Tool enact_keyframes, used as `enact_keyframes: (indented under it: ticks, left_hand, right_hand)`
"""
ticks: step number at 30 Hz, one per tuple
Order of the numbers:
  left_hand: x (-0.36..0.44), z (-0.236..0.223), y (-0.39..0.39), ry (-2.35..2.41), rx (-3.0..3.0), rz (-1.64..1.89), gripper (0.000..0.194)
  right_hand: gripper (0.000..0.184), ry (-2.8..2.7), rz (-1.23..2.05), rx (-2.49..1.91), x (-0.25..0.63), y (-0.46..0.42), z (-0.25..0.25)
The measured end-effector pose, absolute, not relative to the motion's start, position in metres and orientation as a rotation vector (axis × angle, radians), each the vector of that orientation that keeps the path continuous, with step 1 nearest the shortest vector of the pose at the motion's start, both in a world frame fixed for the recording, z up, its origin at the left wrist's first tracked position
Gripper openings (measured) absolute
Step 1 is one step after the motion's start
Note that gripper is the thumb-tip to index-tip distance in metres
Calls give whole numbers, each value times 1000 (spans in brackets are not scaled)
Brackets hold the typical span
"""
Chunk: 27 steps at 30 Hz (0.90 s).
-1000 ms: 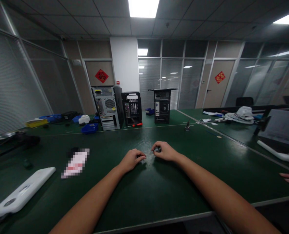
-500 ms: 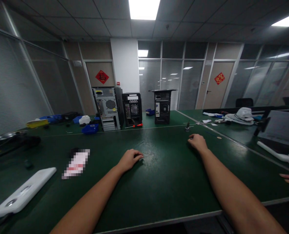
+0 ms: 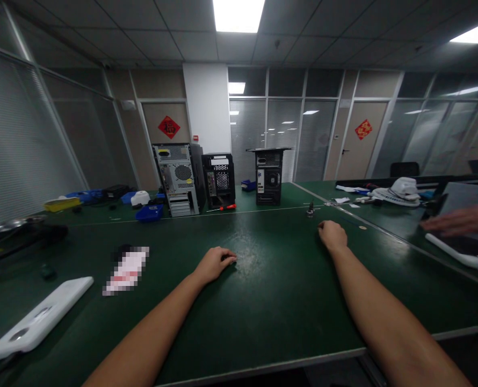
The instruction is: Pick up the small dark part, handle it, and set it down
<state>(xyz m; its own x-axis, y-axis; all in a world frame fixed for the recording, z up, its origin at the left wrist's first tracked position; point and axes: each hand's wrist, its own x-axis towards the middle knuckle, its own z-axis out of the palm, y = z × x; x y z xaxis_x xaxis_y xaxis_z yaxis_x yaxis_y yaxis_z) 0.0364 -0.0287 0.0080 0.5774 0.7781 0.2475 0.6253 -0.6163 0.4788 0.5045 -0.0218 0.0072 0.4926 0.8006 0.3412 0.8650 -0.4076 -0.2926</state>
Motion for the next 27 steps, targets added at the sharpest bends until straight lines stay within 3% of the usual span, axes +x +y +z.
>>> enact_keyframes:
  ticks: [27]
  left_hand:
    - [35,4,-26,1140,2468,621,32]
  right_hand:
    - [33,-1432,-222,-2166,509,-14,5]
